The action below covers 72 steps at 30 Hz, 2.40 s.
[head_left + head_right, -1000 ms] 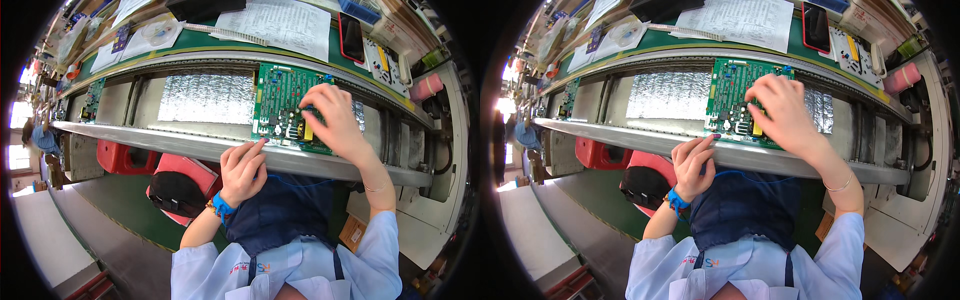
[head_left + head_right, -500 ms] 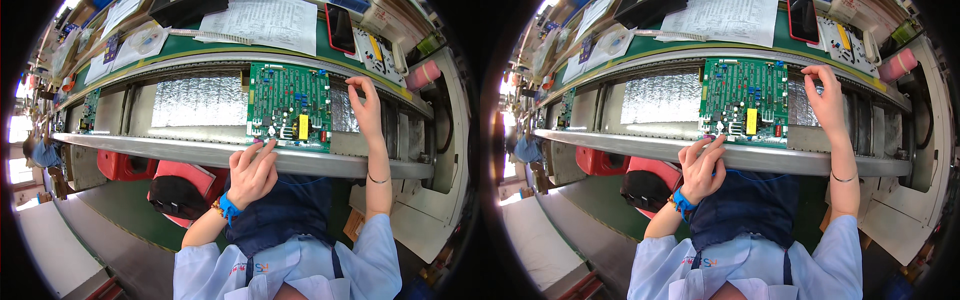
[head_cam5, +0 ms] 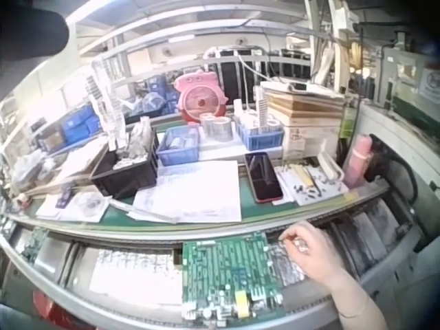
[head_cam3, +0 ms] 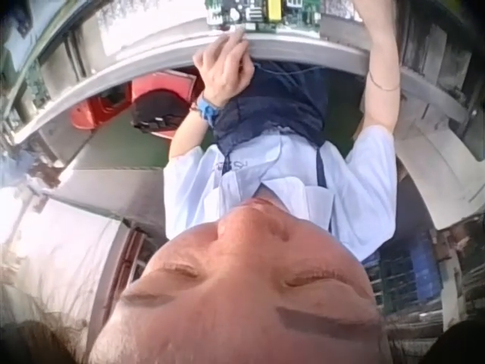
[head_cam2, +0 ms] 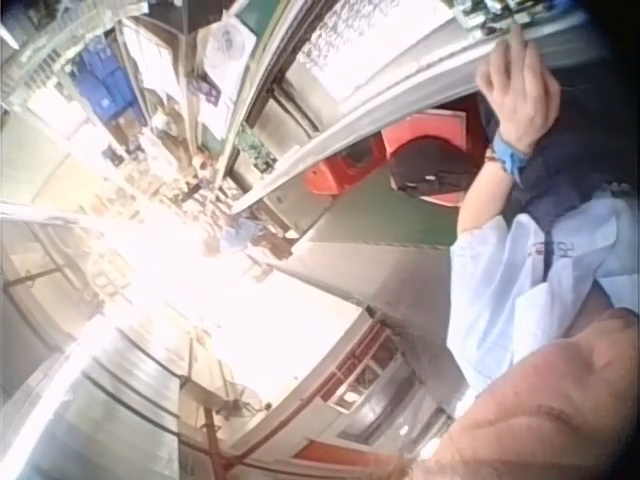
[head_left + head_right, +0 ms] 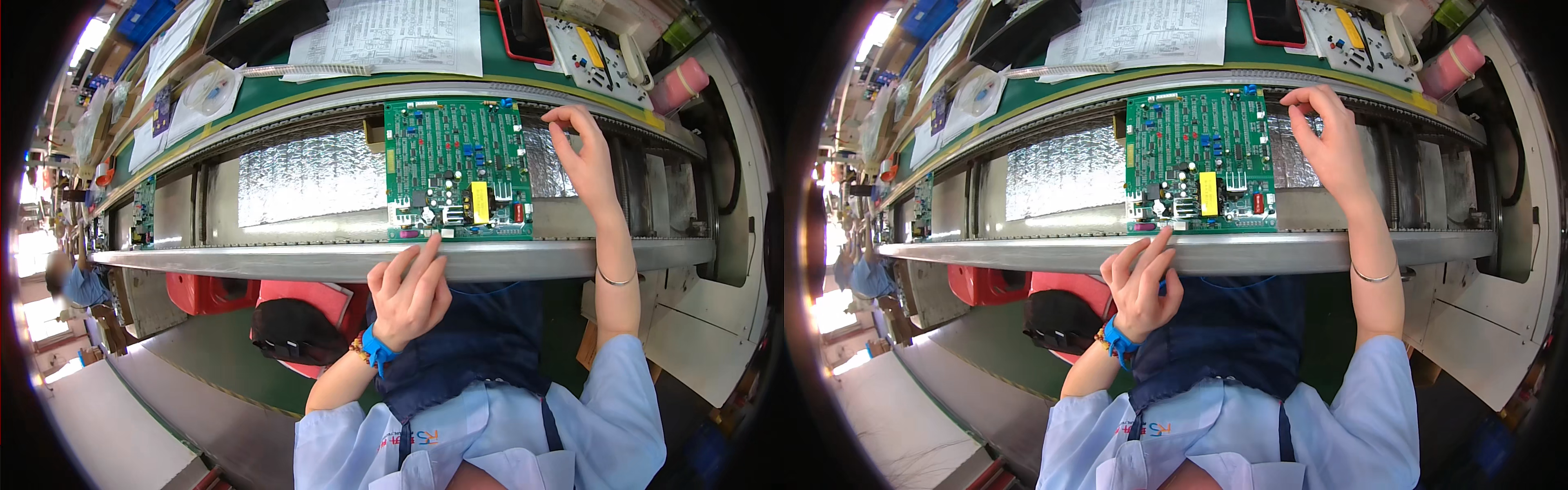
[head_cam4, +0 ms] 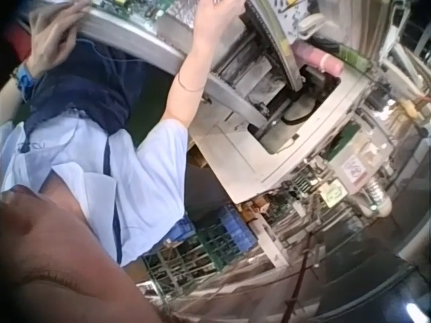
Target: The person assembles electronic components onto a circuit board by hand on a conveyor belt line.
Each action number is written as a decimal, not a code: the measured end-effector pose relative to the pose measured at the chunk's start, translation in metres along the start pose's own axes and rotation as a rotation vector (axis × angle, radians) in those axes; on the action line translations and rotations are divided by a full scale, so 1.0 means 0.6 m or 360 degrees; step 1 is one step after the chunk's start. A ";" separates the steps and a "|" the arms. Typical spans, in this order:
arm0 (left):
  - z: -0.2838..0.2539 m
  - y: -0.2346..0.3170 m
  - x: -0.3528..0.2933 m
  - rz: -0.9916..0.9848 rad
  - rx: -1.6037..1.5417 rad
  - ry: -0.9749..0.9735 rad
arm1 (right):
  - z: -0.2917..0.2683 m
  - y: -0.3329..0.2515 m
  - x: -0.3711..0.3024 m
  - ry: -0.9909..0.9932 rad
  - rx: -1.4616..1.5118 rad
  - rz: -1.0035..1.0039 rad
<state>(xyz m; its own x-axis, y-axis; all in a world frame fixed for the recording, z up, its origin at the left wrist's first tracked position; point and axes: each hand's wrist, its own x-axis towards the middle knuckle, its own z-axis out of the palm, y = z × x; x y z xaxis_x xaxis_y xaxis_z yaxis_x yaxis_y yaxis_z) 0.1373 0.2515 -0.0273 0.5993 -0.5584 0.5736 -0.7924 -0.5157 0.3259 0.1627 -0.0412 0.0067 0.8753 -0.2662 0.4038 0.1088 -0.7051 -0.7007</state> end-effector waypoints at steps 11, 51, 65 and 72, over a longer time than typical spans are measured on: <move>0.006 0.013 0.019 0.0056 -0.0045 -0.0081 | 0.005 0.005 -0.001 -0.0010 0.0039 0.0059; 0.035 0.059 0.049 0.0161 -0.0146 -0.0298 | 0.011 0.002 -0.008 -0.0591 -0.0275 0.0426; 0.056 0.089 0.059 0.0107 -0.0078 -0.0299 | 0.023 0.026 -0.031 -0.0753 0.0227 0.0314; 0.070 0.106 0.061 0.0138 -0.0001 -0.0275 | 0.009 0.025 -0.033 -0.0850 0.0257 0.0301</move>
<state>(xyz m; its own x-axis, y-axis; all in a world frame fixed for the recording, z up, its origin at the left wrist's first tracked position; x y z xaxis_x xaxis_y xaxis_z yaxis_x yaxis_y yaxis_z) 0.1136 0.1709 -0.0168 0.5392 -0.7041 0.4620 -0.8421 -0.4603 0.2812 0.1493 -0.0431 -0.0150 0.9980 0.0197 -0.0597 -0.0386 -0.5576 -0.8292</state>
